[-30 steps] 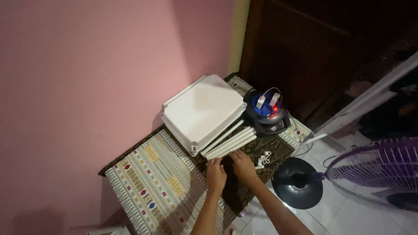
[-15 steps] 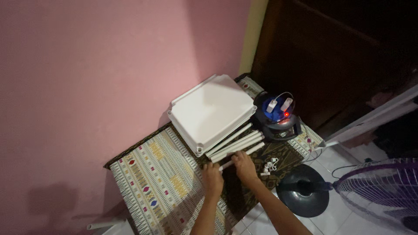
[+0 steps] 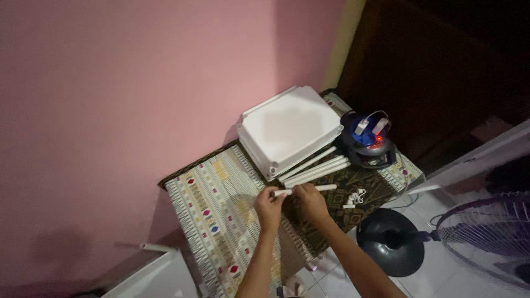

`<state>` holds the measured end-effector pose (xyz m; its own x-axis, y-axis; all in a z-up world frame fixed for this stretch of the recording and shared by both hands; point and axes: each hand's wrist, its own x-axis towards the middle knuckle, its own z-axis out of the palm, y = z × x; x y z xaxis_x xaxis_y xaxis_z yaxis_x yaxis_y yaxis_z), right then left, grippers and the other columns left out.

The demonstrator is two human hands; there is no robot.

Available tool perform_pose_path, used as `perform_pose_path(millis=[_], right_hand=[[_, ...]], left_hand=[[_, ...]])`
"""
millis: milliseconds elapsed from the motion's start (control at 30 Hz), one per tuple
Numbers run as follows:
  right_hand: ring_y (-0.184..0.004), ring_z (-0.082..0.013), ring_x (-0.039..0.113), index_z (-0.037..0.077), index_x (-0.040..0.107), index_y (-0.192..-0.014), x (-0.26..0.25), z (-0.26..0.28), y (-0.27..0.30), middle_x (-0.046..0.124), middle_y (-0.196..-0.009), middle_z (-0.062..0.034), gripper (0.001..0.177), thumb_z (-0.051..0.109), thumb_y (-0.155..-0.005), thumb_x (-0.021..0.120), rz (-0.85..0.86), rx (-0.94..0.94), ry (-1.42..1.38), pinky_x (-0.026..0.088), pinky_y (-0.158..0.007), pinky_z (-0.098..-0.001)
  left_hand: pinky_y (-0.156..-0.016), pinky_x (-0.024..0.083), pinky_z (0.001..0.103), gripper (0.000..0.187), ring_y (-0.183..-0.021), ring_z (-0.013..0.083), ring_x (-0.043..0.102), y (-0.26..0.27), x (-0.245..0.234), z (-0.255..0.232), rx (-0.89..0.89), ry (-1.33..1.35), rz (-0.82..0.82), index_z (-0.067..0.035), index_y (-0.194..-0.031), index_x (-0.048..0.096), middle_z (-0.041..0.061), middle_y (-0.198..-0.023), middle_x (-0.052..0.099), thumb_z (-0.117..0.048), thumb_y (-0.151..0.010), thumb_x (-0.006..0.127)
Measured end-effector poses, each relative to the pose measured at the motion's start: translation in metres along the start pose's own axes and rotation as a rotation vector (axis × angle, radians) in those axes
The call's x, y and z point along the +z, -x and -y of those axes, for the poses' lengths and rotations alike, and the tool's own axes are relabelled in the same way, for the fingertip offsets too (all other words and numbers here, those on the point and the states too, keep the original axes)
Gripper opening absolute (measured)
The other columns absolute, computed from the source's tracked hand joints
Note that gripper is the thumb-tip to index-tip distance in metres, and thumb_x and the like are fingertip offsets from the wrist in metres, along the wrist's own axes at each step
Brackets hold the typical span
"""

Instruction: The person assembles a white plastic storage shelf by inserting vertical poles into the corners of the base and stacking additional trays on top. The person handles the trays and poles by hand, securing them into place.

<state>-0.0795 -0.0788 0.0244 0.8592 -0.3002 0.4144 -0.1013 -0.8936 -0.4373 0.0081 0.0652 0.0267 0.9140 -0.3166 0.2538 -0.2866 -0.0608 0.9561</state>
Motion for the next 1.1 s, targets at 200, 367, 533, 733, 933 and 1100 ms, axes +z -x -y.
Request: perform_pose_path(millis=[200,367,533,733,933,1100], right_hand=[[-0.088,-0.0433,0.064,0.005,0.062,-0.11,0.0,0.073,-0.003,0.066,-0.101,-0.0214,0.022,0.001,-0.088,0.061,0.001,0.074,-0.072,0.053,-0.071,-0.0507],[-0.088,-0.0434,0.064,0.001,0.06,-0.111,0.014,0.115,-0.001,0.066,-0.097,-0.0223,0.021,-0.002,-0.09,0.058,-0.097,-0.072,-0.096,0.053,-0.072,-0.0506],[-0.085,-0.0439,0.064,0.001,0.059,-0.105,0.024,0.163,-0.007,0.066,-0.09,-0.0221,0.013,0.0,-0.092,0.06,-0.095,-0.105,-0.158,0.051,-0.072,-0.0522],[-0.081,-0.0447,0.066,0.002,0.059,-0.11,0.031,0.229,-0.014,0.068,-0.092,-0.0238,0.021,0.001,-0.089,0.06,-0.041,-0.13,-0.281,0.052,-0.068,-0.0524],[-0.078,-0.0445,0.068,0.003,0.058,-0.108,0.06,0.296,-0.015,0.07,-0.089,-0.0228,0.02,0.008,-0.09,0.066,0.009,-0.156,-0.368,0.053,-0.065,-0.0509],[-0.077,-0.0425,0.069,0.002,0.06,-0.096,0.078,0.352,-0.014,0.069,-0.081,-0.0217,0.017,0.013,-0.091,0.071,0.078,-0.171,-0.431,0.053,-0.065,-0.0497]], left_hand=[[-0.069,0.06,0.028,0.026,-0.081,0.0148,0.072,0.005,-0.054,-0.047,-0.004,0.231,-0.095,0.003,-0.106,0.069,0.009,-0.092,0.075,0.001,-0.083,0.081],[-0.074,0.06,0.027,0.028,-0.085,0.0137,0.072,0.015,-0.098,-0.064,-0.018,0.338,-0.135,0.003,-0.106,0.068,0.008,-0.093,0.074,0.002,-0.082,0.082],[-0.078,0.061,0.028,0.027,-0.085,0.0134,0.073,0.016,-0.139,-0.065,0.026,0.277,-0.208,0.002,-0.106,0.069,0.008,-0.093,0.076,0.0,-0.082,0.082],[-0.082,0.06,0.029,0.028,-0.09,0.0135,0.074,0.021,-0.199,-0.074,0.063,0.195,-0.242,0.002,-0.11,0.073,0.008,-0.098,0.077,-0.001,-0.084,0.082],[-0.082,0.058,0.027,0.025,-0.092,0.0113,0.072,0.036,-0.271,-0.086,0.102,0.278,-0.224,0.001,-0.112,0.072,0.006,-0.102,0.076,-0.003,-0.088,0.076],[-0.076,0.057,0.026,0.022,-0.085,0.0098,0.07,0.051,-0.328,-0.091,0.086,0.109,-0.297,0.001,-0.11,0.074,0.006,-0.094,0.078,-0.005,-0.089,0.077]])
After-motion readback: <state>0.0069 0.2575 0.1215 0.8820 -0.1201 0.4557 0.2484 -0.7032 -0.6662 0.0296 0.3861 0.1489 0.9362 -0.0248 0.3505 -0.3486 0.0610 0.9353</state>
